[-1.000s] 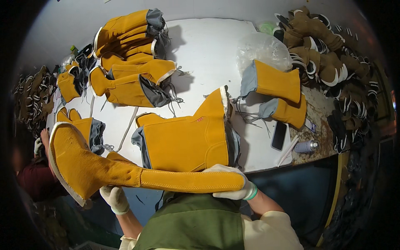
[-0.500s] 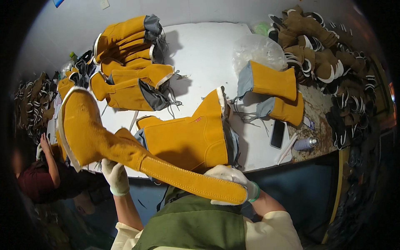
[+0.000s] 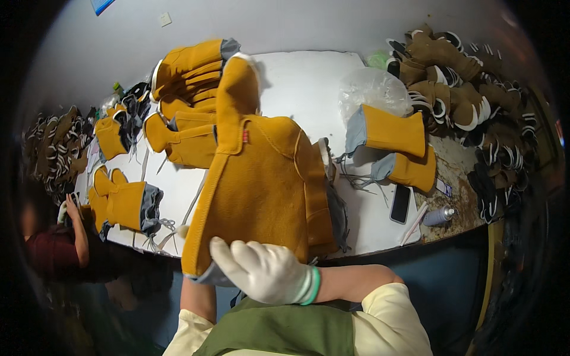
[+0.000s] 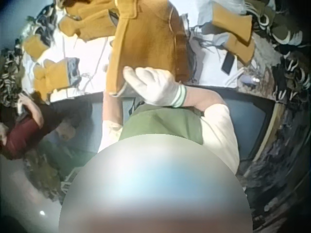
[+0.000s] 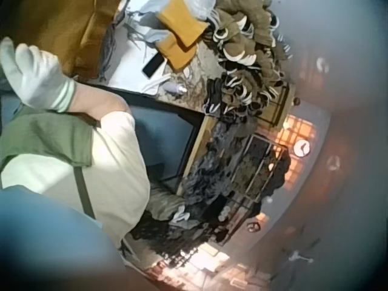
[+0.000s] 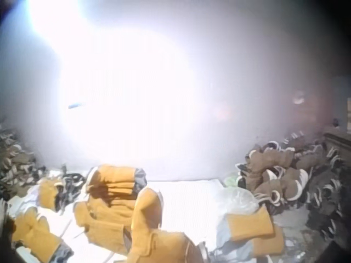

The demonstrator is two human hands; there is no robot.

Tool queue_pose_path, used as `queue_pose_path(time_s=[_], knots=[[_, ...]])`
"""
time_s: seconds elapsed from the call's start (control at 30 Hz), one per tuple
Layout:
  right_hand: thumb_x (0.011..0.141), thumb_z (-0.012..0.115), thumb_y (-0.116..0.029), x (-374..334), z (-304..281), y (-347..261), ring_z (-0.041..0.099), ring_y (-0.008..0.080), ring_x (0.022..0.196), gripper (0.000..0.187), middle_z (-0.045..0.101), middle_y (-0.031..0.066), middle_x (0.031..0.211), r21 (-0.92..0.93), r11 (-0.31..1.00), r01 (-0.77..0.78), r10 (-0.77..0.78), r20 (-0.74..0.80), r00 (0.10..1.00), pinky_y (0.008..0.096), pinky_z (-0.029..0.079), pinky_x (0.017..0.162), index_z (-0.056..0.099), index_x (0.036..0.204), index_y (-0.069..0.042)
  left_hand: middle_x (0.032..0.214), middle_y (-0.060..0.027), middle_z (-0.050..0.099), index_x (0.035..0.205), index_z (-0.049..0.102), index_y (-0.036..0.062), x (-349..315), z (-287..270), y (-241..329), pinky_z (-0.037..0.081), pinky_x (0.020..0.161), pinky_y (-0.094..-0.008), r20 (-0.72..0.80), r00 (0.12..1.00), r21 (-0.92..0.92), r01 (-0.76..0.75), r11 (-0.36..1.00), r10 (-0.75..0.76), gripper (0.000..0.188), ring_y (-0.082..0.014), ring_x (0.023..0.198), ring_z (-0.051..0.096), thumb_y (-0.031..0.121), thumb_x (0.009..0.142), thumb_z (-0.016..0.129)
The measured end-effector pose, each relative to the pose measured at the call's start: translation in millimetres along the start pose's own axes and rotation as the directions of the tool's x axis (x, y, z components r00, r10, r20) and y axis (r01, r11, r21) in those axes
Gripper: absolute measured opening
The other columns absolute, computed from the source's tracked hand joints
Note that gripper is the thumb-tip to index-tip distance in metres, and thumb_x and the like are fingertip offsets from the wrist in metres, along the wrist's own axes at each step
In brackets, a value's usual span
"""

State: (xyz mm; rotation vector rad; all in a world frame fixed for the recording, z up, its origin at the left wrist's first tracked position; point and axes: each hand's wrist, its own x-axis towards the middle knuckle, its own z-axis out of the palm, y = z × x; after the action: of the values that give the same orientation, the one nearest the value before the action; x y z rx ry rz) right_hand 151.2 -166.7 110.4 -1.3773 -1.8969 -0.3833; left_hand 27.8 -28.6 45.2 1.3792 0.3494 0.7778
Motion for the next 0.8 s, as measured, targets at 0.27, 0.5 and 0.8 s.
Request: queue_pose_path(time_s=[0.27,0.5,0.8], knots=[[0.082,0.055,-0.011,-1,53,-25,0.052,0.0106,0.065,0.044,0.049,0.0038,0.079,-0.188,0.981,0.038,-0.009,0.152,0.988,0.0196,0.042,0.046,0.057,0.122,0.008,0.137,-0.0237,0.048,0.14,0.036,-0.0081,-8,-42,46,0.041,0.107,-0.0411,0.181,0.911,-0.536,0.407,0.74,-0.37,0.078,-0.0312,0.125,0.052,0.016,0.071,0.061],[0.072,0.073,-0.027,-13,71,-25,0.062,0.0242,0.088,0.062,0.056,0.013,0.109,0.336,0.942,-0.018,-0.072,0.254,0.965,0.0336,0.054,0.072,0.054,0.128,-0.008,0.132,-0.0229,0.054,0.139,0.038,-0.01,-32,-81,37,0.043,0.105,-0.0378,-0.045,0.918,-0.344,0.356,0.869,-0.394,0.085,-0.0315,0.12,0.056,0.008,0.057,0.055],[0.081,0.073,-0.032,-36,48,34,0.059,0.0368,0.107,0.053,0.054,0.0194,0.127,0.31,0.898,-0.314,0.265,0.19,0.945,0.0433,0.051,0.091,0.058,0.124,-0.004,0.131,-0.0203,0.055,0.138,0.039,-0.0089,-100,-162,82,0.047,0.101,-0.0408,-0.236,0.921,-0.146,0.282,0.948,-0.31,0.088,-0.0318,0.118,0.058,0.009,0.058,0.07]])
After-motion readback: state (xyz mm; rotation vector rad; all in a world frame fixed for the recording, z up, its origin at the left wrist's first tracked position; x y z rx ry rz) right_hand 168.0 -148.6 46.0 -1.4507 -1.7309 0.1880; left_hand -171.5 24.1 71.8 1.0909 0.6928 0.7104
